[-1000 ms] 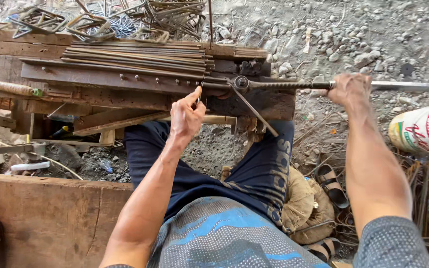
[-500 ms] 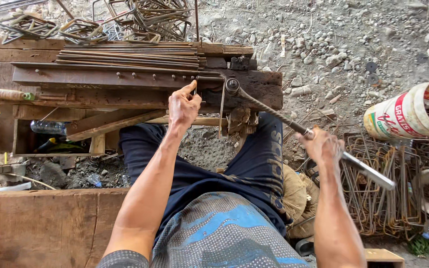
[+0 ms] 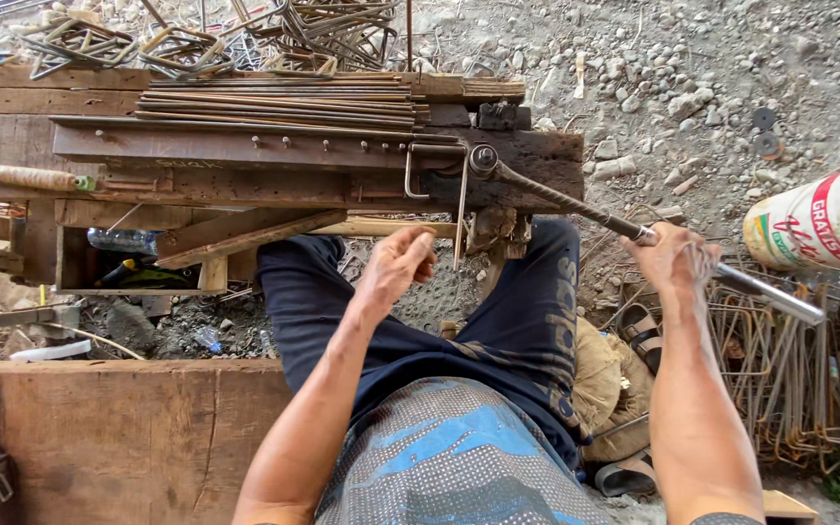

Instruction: The person sits on the ground and uses a manual bending machine to shape metal rods into rectangular frames. They insert a rod, rotate a crank to bend it around a pin, and then remove the finished frame.

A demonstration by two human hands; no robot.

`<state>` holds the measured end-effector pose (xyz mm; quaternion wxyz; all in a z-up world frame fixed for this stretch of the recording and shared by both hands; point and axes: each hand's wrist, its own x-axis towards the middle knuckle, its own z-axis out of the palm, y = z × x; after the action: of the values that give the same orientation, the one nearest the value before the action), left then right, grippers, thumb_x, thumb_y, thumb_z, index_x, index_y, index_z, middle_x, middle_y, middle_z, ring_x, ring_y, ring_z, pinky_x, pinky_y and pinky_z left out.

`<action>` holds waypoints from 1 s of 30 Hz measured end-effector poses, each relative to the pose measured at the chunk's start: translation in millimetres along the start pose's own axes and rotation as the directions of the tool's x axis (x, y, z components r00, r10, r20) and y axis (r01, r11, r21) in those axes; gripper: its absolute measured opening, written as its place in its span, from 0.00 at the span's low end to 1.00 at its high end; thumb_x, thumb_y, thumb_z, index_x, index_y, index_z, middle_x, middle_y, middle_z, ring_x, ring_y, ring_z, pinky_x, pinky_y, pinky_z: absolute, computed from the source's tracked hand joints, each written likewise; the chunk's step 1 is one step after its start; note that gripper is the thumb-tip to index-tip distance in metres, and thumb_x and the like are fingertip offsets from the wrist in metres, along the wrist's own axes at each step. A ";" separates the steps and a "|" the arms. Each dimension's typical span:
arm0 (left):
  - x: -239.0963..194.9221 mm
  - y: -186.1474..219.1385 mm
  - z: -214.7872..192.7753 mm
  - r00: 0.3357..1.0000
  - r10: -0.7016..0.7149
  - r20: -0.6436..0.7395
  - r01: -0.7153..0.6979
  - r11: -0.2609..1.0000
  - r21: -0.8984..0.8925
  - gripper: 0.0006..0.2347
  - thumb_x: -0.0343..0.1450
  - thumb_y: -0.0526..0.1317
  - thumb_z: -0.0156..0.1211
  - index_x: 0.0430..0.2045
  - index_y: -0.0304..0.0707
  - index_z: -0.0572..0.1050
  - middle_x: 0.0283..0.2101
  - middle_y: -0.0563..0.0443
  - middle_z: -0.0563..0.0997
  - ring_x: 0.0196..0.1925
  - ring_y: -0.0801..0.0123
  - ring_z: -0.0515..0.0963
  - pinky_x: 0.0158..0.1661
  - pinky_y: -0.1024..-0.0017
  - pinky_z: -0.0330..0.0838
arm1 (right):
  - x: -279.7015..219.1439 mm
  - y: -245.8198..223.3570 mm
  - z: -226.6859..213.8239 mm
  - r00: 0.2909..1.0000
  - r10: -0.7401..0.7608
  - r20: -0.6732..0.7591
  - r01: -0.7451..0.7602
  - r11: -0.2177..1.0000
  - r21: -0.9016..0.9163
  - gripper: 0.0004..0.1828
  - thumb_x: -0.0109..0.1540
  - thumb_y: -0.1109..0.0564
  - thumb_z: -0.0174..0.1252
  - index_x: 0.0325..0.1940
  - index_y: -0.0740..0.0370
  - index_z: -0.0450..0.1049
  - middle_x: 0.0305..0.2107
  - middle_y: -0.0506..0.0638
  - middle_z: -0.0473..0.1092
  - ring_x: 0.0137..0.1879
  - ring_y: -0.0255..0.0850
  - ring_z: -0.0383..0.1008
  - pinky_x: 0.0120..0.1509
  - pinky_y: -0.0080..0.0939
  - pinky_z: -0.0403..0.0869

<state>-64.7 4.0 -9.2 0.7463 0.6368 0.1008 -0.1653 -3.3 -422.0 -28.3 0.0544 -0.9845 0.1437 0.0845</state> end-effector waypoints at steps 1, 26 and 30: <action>1.8 3.9 2.7 1.000 -0.004 -0.003 0.004 1.000 0.003 0.16 0.77 0.43 0.52 0.53 0.27 0.70 0.32 0.41 0.80 0.31 0.69 0.80 0.33 0.74 0.79 | 8.0 0.8 5.4 1.000 -0.001 0.005 0.001 1.000 0.003 0.26 0.58 0.31 0.64 0.25 0.53 0.71 0.20 0.51 0.71 0.41 0.56 0.78 0.53 0.52 0.66; 7.1 36.7 29.8 0.952 -0.287 0.108 0.173 0.793 0.584 0.11 0.67 0.51 0.63 0.29 0.46 0.77 0.25 0.57 0.73 0.27 0.74 0.68 0.31 0.75 0.64 | 47.7 4.6 16.4 0.977 -0.164 -0.134 0.142 0.977 -0.160 0.20 0.67 0.35 0.64 0.29 0.48 0.78 0.23 0.46 0.75 0.34 0.44 0.74 0.59 0.54 0.61; 8.4 26.5 -0.8 0.957 0.283 0.067 -0.250 0.682 0.688 0.15 0.64 0.45 0.71 0.37 0.38 0.76 0.38 0.51 0.75 0.35 0.71 0.73 0.37 0.73 0.74 | 49.7 17.0 32.0 0.973 -0.172 -0.153 0.146 0.975 -0.167 0.21 0.68 0.36 0.64 0.27 0.47 0.76 0.21 0.43 0.72 0.34 0.40 0.73 0.60 0.53 0.61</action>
<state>-46.9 7.4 11.9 0.4692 0.8795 -0.0447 -0.0663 33.8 -447.6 -70.1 -0.0278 -0.9977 0.0611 0.0080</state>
